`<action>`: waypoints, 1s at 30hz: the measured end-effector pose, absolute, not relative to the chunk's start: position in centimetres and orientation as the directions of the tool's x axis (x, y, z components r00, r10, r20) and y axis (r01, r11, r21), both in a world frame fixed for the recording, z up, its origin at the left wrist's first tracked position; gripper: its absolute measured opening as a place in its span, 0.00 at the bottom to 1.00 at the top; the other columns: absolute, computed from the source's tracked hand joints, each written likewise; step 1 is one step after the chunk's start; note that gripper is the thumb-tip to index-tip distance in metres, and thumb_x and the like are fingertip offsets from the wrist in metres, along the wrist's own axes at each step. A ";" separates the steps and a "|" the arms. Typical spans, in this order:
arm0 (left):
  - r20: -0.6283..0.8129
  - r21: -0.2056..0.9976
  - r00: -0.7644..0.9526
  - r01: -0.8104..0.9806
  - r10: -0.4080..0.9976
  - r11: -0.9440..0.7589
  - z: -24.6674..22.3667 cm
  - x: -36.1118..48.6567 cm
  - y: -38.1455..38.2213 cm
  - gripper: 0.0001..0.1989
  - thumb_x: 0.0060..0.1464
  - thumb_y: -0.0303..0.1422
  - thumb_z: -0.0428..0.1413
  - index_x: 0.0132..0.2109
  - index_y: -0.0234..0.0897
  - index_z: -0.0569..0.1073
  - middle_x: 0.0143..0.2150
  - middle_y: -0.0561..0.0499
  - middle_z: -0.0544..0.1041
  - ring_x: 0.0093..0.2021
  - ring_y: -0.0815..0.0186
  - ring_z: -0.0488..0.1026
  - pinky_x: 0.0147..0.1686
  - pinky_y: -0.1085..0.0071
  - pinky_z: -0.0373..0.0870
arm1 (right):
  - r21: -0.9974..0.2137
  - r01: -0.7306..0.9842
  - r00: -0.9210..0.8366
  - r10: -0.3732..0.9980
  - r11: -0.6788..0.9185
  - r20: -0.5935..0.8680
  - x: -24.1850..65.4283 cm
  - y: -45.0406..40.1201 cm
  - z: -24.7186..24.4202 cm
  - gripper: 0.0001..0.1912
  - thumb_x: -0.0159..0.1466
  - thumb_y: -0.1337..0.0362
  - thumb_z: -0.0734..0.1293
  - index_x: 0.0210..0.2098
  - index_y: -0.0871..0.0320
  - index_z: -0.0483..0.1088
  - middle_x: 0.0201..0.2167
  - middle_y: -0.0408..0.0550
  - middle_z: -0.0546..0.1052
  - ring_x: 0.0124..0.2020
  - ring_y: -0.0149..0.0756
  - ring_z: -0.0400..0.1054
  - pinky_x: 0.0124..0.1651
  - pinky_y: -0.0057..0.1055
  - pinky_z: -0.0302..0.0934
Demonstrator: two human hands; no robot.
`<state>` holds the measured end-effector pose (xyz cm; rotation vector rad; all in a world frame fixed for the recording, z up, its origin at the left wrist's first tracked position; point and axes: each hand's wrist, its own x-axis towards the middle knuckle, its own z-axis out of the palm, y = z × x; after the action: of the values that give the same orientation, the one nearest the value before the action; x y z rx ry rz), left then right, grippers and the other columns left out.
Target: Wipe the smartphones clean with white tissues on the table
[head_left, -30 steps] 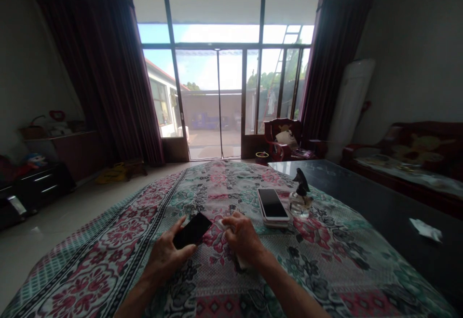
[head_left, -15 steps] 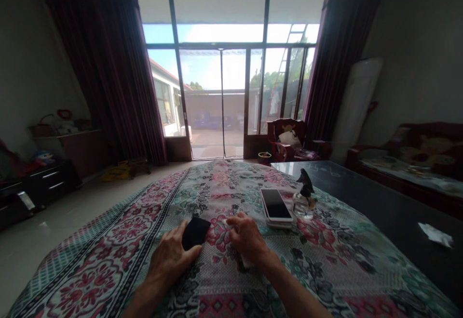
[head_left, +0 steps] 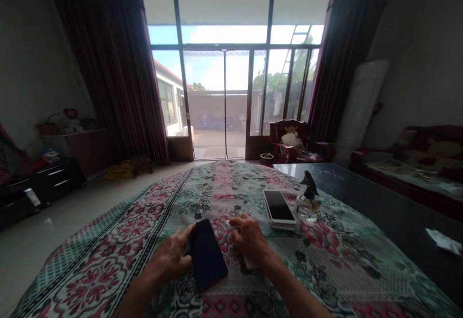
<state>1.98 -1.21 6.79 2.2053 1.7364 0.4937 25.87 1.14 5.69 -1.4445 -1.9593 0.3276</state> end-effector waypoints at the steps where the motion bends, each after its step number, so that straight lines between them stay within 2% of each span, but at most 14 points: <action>1: 0.063 0.422 0.221 0.878 0.973 -0.227 7.0 2.1 -1.3 0.39 0.41 0.29 0.53 0.64 0.33 0.60 0.47 0.43 0.76 0.45 0.55 0.74 0.44 0.66 0.67 | -0.558 0.750 -0.160 0.916 0.354 0.367 25.9 1.1 5.7 0.18 0.55 0.75 0.60 0.38 0.57 0.77 0.33 0.49 0.74 0.34 0.34 0.68 0.39 0.26 0.58; 5: 0.000 0.394 0.273 0.884 0.962 -0.251 6.8 2.4 -1.7 0.40 0.41 0.34 0.56 0.65 0.39 0.59 0.43 0.48 0.78 0.45 0.55 0.74 0.45 0.66 0.68 | -0.568 0.744 -0.160 0.919 0.352 0.359 25.9 1.1 5.9 0.18 0.55 0.75 0.60 0.38 0.57 0.78 0.34 0.49 0.75 0.35 0.34 0.69 0.40 0.26 0.59; 8: 0.022 0.308 0.279 0.911 0.960 -0.272 5.9 3.0 -2.0 0.39 0.43 0.31 0.55 0.65 0.45 0.58 0.50 0.48 0.76 0.51 0.56 0.71 0.52 0.65 0.65 | -0.578 0.743 -0.148 0.924 0.339 0.351 26.2 1.3 5.8 0.18 0.54 0.75 0.60 0.38 0.58 0.78 0.35 0.49 0.76 0.36 0.34 0.70 0.41 0.25 0.59; 10: 0.051 0.226 0.292 0.928 0.955 -0.296 5.8 3.9 -2.5 0.40 0.42 0.27 0.54 0.65 0.46 0.58 0.58 0.46 0.70 0.59 0.54 0.65 0.57 0.61 0.61 | -0.574 0.753 -0.129 0.928 0.321 0.350 26.5 1.6 5.6 0.18 0.55 0.75 0.60 0.38 0.57 0.78 0.35 0.49 0.76 0.37 0.34 0.70 0.42 0.25 0.59; 13: 0.039 0.169 0.393 0.903 0.919 -0.394 6.8 5.7 -3.2 0.44 0.38 0.21 0.52 0.65 0.50 0.57 0.68 0.51 0.58 0.67 0.54 0.53 0.64 0.55 0.52 | -0.577 0.758 -0.106 0.930 0.304 0.351 26.8 2.0 5.4 0.18 0.55 0.74 0.59 0.38 0.57 0.78 0.35 0.49 0.77 0.37 0.34 0.70 0.43 0.25 0.60; 16: -0.081 0.153 0.473 0.876 0.878 -0.458 8.4 7.7 -3.2 0.49 0.35 0.21 0.52 0.68 0.47 0.51 0.72 0.52 0.47 0.71 0.52 0.41 0.65 0.46 0.46 | -0.594 0.749 -0.087 0.932 0.294 0.352 27.0 2.2 5.2 0.18 0.55 0.74 0.60 0.38 0.58 0.78 0.35 0.49 0.77 0.38 0.34 0.70 0.44 0.25 0.60; 18: -0.168 0.140 0.520 0.854 0.838 -0.502 9.1 8.6 -2.8 0.53 0.32 0.22 0.53 0.68 0.43 0.48 0.72 0.48 0.44 0.71 0.49 0.38 0.64 0.43 0.45 | -0.603 0.741 -0.080 0.931 0.295 0.357 27.0 2.2 5.2 0.18 0.55 0.74 0.60 0.38 0.58 0.78 0.36 0.49 0.77 0.38 0.34 0.70 0.44 0.25 0.60; 22: -0.209 0.194 0.624 0.781 0.753 -0.593 8.9 9.3 -1.5 0.56 0.29 0.25 0.55 0.69 0.42 0.45 0.72 0.44 0.47 0.70 0.43 0.41 0.62 0.38 0.45 | -0.610 0.730 -0.078 0.925 0.307 0.372 27.1 2.3 4.9 0.17 0.55 0.74 0.60 0.37 0.56 0.78 0.35 0.48 0.77 0.37 0.33 0.70 0.44 0.25 0.60; 26: -0.082 0.292 0.672 0.722 0.736 -0.627 8.1 8.6 -0.9 0.51 0.33 0.28 0.56 0.68 0.44 0.51 0.68 0.42 0.56 0.67 0.42 0.51 0.62 0.38 0.46 | -0.637 0.703 -0.065 0.921 0.316 0.384 27.1 2.2 4.8 0.17 0.55 0.74 0.61 0.37 0.56 0.78 0.36 0.47 0.78 0.37 0.34 0.70 0.44 0.26 0.61; 30: -0.020 0.318 0.675 0.704 0.738 -0.635 8.2 7.8 -1.1 0.46 0.36 0.33 0.58 0.65 0.48 0.56 0.64 0.43 0.63 0.63 0.43 0.58 0.62 0.40 0.48 | -0.659 0.692 -0.039 0.927 0.295 0.374 27.0 2.1 4.9 0.17 0.55 0.74 0.61 0.37 0.56 0.78 0.36 0.47 0.78 0.38 0.33 0.71 0.45 0.27 0.61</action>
<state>7.75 -1.08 8.19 2.5914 1.1464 0.1609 26.98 2.14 4.89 -1.4609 -1.7923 0.3841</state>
